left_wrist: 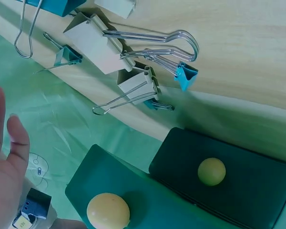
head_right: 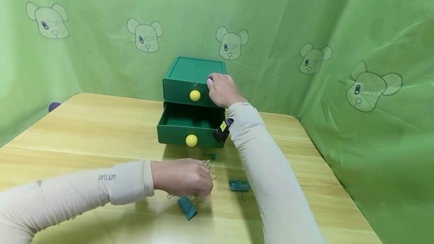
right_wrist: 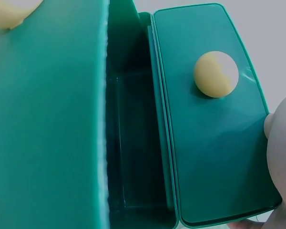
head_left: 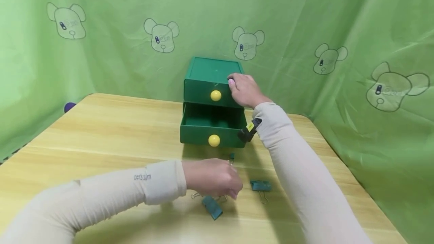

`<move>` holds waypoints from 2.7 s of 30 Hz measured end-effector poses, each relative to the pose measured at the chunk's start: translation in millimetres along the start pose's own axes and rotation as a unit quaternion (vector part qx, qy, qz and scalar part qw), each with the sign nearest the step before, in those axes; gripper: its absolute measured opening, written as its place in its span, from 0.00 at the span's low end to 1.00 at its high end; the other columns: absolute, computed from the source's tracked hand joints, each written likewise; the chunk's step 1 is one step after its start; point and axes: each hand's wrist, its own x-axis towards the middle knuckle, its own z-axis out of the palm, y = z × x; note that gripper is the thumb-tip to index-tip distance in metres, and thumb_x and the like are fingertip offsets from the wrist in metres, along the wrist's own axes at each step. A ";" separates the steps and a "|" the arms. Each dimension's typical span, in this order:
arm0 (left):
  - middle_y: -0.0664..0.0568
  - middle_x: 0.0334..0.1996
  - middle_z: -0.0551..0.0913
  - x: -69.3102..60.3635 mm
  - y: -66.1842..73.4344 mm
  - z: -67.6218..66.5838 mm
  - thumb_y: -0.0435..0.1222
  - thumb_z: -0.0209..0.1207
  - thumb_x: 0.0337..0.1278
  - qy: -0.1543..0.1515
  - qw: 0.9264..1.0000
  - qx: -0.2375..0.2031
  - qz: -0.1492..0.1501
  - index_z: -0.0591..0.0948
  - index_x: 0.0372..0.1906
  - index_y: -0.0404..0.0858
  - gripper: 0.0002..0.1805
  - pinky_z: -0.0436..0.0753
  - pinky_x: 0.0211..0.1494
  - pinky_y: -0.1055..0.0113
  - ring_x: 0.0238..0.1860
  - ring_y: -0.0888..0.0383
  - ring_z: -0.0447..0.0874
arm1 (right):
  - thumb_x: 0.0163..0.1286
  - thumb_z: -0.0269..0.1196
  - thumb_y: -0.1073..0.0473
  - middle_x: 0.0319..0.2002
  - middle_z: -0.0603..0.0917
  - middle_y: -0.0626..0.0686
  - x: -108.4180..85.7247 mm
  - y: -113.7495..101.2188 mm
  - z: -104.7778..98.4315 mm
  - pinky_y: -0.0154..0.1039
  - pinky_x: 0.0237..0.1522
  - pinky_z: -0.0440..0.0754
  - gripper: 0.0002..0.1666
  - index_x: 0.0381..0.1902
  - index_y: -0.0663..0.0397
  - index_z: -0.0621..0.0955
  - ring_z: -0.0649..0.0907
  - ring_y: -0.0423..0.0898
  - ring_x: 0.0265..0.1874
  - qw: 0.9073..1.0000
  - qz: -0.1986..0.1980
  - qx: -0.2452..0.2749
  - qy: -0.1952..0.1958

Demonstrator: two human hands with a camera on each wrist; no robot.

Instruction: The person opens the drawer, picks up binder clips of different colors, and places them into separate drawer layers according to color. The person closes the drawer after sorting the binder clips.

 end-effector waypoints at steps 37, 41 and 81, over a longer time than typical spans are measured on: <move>0.69 0.28 0.76 3.8 3.8 4.4 0.44 0.74 0.42 -0.210 0.967 0.039 -0.138 0.82 0.21 0.50 0.10 0.70 0.29 0.80 0.29 0.72 0.70 | 0.80 0.38 0.54 0.66 0.68 0.63 0.7 1.5 1.2 0.48 0.71 0.51 0.26 0.66 0.65 0.67 0.63 0.58 0.68 1.000 0.006 -0.002 0.003; 0.69 0.21 0.75 4.5 4.7 -0.3 0.43 0.72 0.46 -0.223 0.963 -0.003 -0.152 0.80 0.20 0.48 0.11 0.70 0.25 0.79 0.24 0.72 0.71 | 0.80 0.38 0.54 0.66 0.68 0.63 0.5 0.6 0.3 0.47 0.71 0.51 0.26 0.66 0.66 0.67 0.63 0.58 0.68 1.000 0.003 -0.004 0.004; 0.60 0.20 0.63 6.1 -7.3 -20.9 0.44 0.79 0.35 -0.139 0.978 -0.064 -0.140 0.68 0.27 0.44 0.27 0.60 0.23 0.73 0.24 0.67 0.64 | 0.80 0.38 0.55 0.65 0.70 0.64 -0.4 -0.1 0.6 0.47 0.70 0.53 0.26 0.64 0.67 0.68 0.65 0.58 0.67 1.000 -0.005 -0.010 0.011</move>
